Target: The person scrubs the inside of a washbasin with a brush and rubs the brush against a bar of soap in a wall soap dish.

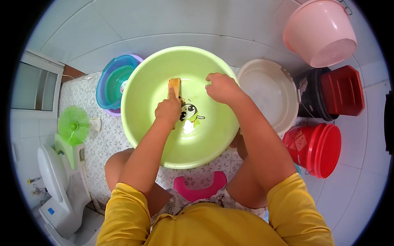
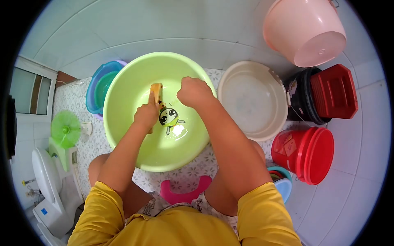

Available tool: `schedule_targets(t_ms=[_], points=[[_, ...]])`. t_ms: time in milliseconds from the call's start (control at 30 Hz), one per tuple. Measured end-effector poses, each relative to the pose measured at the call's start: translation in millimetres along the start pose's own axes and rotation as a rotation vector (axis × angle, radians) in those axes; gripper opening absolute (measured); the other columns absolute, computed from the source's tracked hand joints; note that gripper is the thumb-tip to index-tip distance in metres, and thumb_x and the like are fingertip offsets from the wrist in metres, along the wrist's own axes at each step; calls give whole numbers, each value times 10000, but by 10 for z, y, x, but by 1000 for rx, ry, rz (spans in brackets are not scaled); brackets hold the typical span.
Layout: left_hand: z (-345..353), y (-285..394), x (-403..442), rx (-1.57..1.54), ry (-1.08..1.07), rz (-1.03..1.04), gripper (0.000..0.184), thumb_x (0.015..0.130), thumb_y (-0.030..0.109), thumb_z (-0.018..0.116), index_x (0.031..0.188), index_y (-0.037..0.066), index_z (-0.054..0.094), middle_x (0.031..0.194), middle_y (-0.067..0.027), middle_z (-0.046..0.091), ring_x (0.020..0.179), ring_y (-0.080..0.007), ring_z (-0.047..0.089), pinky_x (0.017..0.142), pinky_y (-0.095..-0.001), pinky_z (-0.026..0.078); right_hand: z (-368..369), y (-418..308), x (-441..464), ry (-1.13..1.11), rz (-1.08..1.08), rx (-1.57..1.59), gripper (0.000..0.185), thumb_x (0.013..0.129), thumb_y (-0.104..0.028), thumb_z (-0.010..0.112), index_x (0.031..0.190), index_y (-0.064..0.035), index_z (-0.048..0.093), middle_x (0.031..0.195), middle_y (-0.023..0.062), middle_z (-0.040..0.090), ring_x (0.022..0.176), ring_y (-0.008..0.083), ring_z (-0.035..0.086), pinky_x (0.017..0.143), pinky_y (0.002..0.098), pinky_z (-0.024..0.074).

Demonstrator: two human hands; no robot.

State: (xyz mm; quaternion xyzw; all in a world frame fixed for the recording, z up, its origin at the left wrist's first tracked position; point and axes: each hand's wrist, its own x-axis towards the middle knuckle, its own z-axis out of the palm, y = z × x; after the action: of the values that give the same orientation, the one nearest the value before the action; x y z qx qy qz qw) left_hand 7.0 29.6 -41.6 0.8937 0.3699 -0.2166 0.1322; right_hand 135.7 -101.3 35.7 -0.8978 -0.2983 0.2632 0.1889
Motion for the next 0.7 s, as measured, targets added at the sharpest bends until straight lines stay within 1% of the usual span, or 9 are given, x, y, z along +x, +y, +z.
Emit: schedule_targets(t_ms=[100, 167, 200, 267, 333, 400, 467, 600, 700], points=[[32, 80, -21, -35, -13, -11, 568, 919, 346, 344, 1437, 239, 138, 910, -158, 648, 811, -327, 631, 701, -429, 517, -3, -21, -28, -77, 28, -11, 264, 728, -73, 473, 946, 6, 599, 932, 200, 626, 896, 343, 606, 764, 406, 489], [33, 153, -70, -43, -47, 102, 564, 918, 338, 345, 1435, 251, 138, 914, -155, 646, 808, -322, 628, 706, -426, 513, -13, -14, -48, -79, 40, -14, 265, 731, -79, 476, 950, 3, 600, 940, 199, 626, 902, 342, 606, 766, 403, 488], [56, 191, -85, -43, -44, 100, 564, 918, 338, 345, 1435, 251, 138, 914, -155, 646, 808, -322, 628, 706, -426, 513, -20, -1, -52, -82, 54, -17, 266, 733, -84, 479, 955, 0, 601, 948, 197, 625, 907, 341, 605, 768, 400, 488], [117, 264, -126, -10, -198, 330, 559, 919, 337, 353, 1432, 277, 138, 928, -150, 643, 806, -316, 627, 714, -431, 507, -31, 42, -62, -74, 35, 20, 267, 737, -91, 482, 957, 2, 599, 962, 201, 622, 916, 344, 602, 775, 401, 485], [93, 318, -267, 13, -244, 384, 552, 920, 341, 354, 1428, 302, 139, 933, -148, 642, 816, -315, 627, 721, -431, 505, -44, 79, -51, -67, 15, 56, 268, 740, -99, 485, 960, 5, 598, 975, 205, 619, 925, 347, 598, 781, 401, 482], [44, 284, -385, 36, -292, 431, 546, 922, 345, 354, 1424, 328, 140, 938, -147, 641, 825, -314, 628, 728, -432, 504, -44, 102, -19, -111, 56, 10, 362, 812, -210, 539, 1116, -20, 582, 1141, 185, 573, 1023, 323, 566, 879, 375, 443], [-18, 225, -463, 204, -380, 565, 525, 923, 355, 356, 1413, 361, 167, 954, -141, 636, 846, -309, 629, 738, -426, 503, -22, 126, -15, -107, 36, 11, 360, 809, -208, 537, 1113, -20, 586, 1128, 188, 579, 1015, 324, 570, 878, 375, 444], [-101, 189, -633, 346, -460, 581, 490, 925, 352, 354, 1398, 360, 226, 983, -135, 631, 858, -289, 636, 737, -403, 510, -12, 84, -12, -137, 33, 8, 368, 801, -215, 538, 1110, -21, 590, 1074, 196, 603, 988, 327, 581, 871, 376, 446], [8, 132, -568, 319, -362, 579, 512, 925, 355, 367, 1408, 352, 197, 906, -120, 646, 785, -287, 645, 687, -395, 519, -7, 49, -1, -168, 23, -27, 379, 796, -227, 543, 1110, -20, 590, 1041, 197, 615, 973, 330, 586, 860, 376, 451]])
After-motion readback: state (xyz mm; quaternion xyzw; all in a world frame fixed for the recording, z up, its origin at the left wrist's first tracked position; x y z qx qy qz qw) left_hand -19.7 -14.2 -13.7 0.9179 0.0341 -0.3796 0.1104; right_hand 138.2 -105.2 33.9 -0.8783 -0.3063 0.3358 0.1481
